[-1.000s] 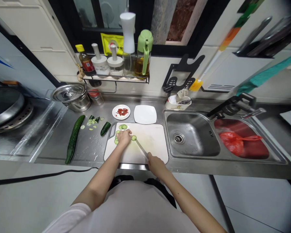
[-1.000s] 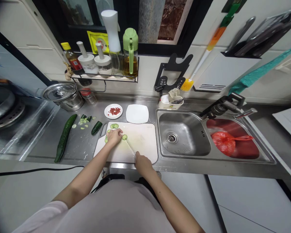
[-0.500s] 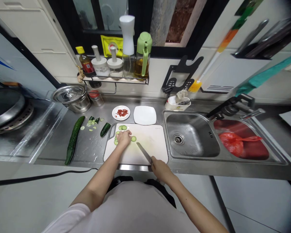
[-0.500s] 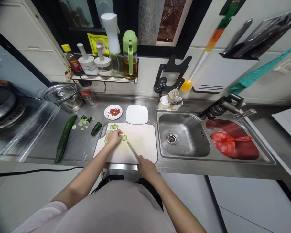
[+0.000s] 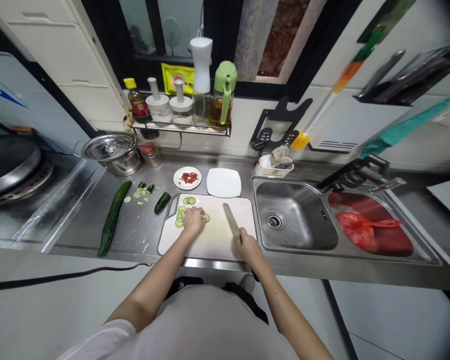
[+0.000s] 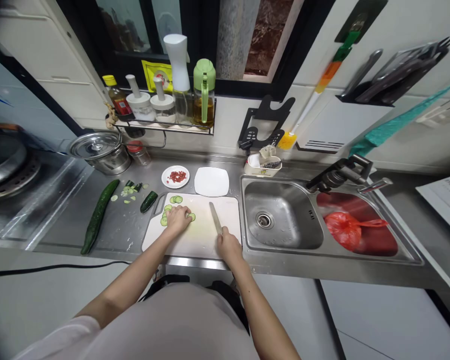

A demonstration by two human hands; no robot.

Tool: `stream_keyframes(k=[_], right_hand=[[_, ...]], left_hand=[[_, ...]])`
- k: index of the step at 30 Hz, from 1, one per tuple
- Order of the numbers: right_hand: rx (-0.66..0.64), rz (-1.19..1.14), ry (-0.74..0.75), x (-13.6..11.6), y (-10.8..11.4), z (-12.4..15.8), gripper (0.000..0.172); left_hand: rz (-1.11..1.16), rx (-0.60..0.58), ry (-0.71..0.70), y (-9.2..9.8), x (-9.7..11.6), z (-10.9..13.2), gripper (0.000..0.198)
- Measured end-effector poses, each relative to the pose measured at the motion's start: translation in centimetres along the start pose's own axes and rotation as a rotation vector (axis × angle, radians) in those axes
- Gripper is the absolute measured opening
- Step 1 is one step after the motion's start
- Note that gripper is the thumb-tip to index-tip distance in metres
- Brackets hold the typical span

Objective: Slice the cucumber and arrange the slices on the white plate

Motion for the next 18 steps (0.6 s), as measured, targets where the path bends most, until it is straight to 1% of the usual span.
stream_keyframes(k=[6, 9, 12, 15, 18], right_hand=[[-0.012, 0.007, 0.006, -0.1, -0.2, -0.5, 0.024], [-0.014, 0.018, 0.017, -0.2, -0.3, -0.6, 0.026], [-0.02, 0.025, 0.03, -0.4, -0.5, -0.8, 0.026], [-0.025, 0.028, 0.031, -0.6, -0.6, -0.9, 0.027], [-0.021, 0.029, 0.029, -0.8, -0.6, -0.9, 0.027]], left_hand=[[0.054, -0.028, 0.003, 0.5, 0.6, 0.1, 0.016], [0.079, -0.019, 0.006, 0.8, 0.9, 0.3, 0.017], [0.158, -0.012, 0.029, 0.9, 0.8, 0.9, 0.018], [0.285, -0.01, 0.067, 0.8, -0.2, 2.0, 0.015], [0.394, 0.043, 0.131, 0.7, -2.2, 3.6, 0.015]])
Point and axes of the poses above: each hand's wrist, its own z-axis away from the middle knuckle, its own y-axis out of the back of the hand, x = y × z, the point moved 4 cm from there along -z, towards the middle knuckle, and after that the axes turned 8 degrees about -z, right-handed, at the moved point
